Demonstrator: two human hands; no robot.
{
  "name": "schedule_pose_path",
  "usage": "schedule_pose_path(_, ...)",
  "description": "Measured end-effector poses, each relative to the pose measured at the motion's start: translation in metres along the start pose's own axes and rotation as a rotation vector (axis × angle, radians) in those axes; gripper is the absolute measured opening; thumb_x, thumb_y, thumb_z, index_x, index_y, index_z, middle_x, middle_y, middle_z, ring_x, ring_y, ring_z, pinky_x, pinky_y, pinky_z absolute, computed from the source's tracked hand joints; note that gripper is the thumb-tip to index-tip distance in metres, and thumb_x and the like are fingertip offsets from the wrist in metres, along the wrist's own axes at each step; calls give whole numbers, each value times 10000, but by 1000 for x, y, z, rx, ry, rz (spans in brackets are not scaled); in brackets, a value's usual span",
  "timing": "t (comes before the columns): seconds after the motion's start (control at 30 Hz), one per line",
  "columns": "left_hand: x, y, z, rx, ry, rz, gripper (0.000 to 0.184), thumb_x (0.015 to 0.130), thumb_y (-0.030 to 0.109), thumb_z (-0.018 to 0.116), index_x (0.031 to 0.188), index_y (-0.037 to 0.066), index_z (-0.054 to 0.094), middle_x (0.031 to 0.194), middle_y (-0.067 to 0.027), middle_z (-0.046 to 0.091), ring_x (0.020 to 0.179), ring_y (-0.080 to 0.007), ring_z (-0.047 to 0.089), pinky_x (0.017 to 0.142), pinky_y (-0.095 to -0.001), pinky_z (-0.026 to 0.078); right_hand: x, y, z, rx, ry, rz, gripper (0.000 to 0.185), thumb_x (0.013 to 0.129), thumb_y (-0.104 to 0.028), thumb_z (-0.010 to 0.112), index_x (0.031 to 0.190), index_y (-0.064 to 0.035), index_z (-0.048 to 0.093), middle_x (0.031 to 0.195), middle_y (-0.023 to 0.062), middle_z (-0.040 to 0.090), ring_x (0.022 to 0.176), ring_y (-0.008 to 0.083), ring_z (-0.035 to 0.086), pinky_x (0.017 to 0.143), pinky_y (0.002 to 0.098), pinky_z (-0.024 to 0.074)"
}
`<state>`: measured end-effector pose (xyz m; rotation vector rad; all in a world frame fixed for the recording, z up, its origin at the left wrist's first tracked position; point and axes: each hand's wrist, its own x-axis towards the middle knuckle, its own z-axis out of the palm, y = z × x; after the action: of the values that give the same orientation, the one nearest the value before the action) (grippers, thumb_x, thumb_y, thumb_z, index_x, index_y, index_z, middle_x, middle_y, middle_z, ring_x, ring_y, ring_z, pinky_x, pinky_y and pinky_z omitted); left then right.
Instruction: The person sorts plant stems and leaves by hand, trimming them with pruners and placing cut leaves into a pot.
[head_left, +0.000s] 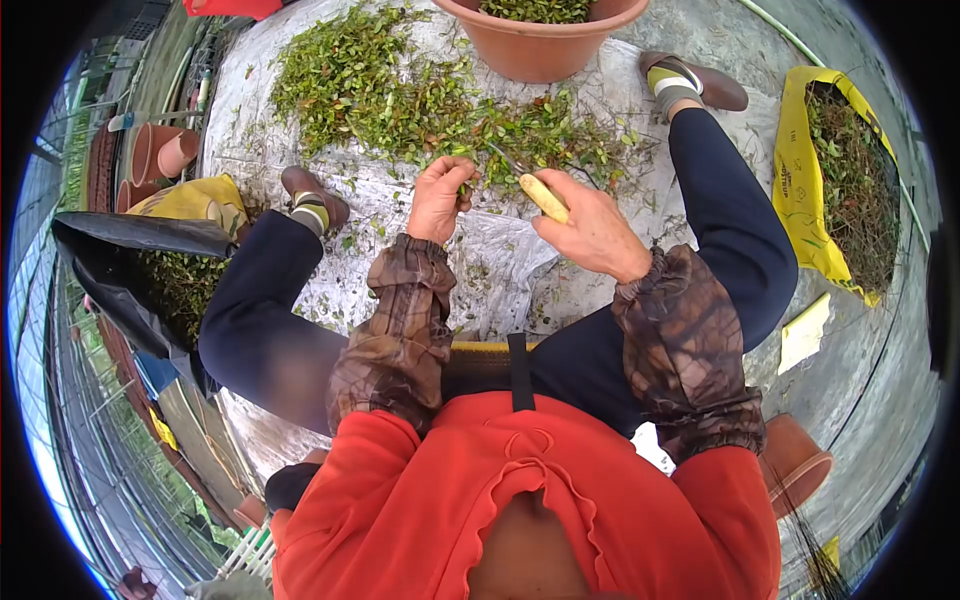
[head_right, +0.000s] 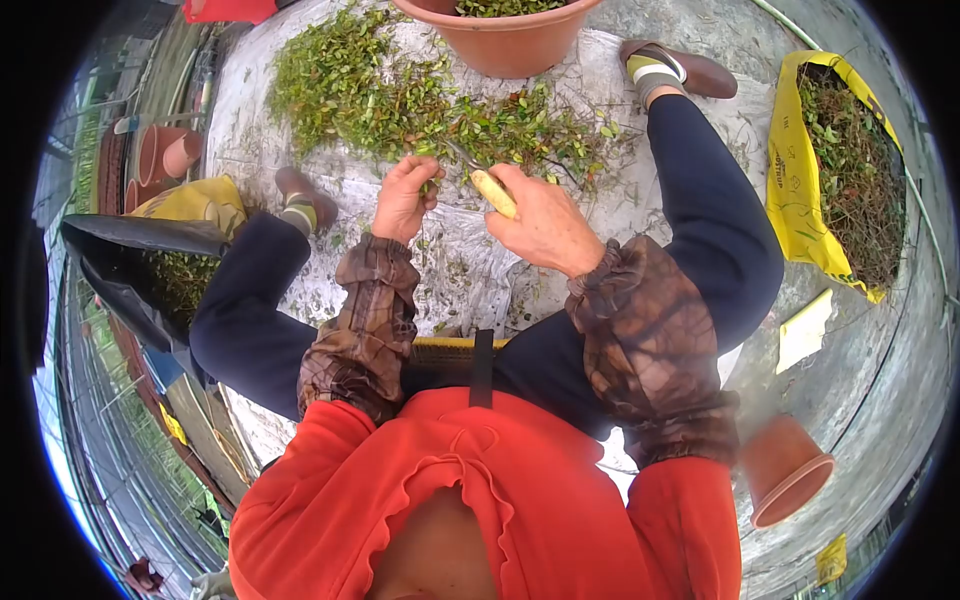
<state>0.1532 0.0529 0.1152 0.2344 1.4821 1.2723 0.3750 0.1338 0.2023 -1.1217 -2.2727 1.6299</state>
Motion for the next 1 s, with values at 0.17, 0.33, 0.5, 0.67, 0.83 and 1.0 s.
schedule_pose_path(0.17,-8,6,14,196,-21,71,69,841,135,629,881,81,611,779,-9,621,562,-49,474,450,-209,362,0,2,0,-4,45,-37,453,753,-192,599,1168,-33,512,880,233,618,803,390,614,708,430,473)
schedule_pose_path(0.33,-10,8,20,286,-66,98,55,837,120,620,880,86,615,779,2,621,579,-40,479,455,-199,354,1,-5,-2,86,140,-50,361,742,-165,587,1075,-34,546,805,250,617,768,431,604,672,469,472)
schedule_pose_path(0.5,-12,73,38,351,36,269,154,800,142,629,898,26,600,773,-39,580,559,-69,481,428,-208,360,1,-2,-4,81,258,-10,393,744,-156,592,1119,-44,551,838,251,625,785,428,610,684,452,486)
schedule_pose_path(0.67,24,210,107,209,-283,297,647,853,500,616,1277,42,443,1119,-102,530,929,-220,554,781,-387,475,3,-2,-4,76,279,-11,407,746,-154,600,1133,-40,546,844,242,630,779,418,620,679,436,492)
schedule_pose_path(0.83,37,240,108,207,-202,361,852,773,716,536,1320,81,385,1258,-148,426,1160,-292,431,857,-479,420,-1,-8,-11,120,259,31,411,750,-147,603,1138,-24,539,838,237,626,756,407,623,666,419,489)
schedule_pose_path(1.0,69,150,5,841,99,631,121,830,59,538,885,127,622,763,-71,583,677,-183,578,588,-319,477,-7,-13,-18,157,275,-12,392,766,-128,605,1133,-10,531,883,237,614,788,397,618,683,407,481)
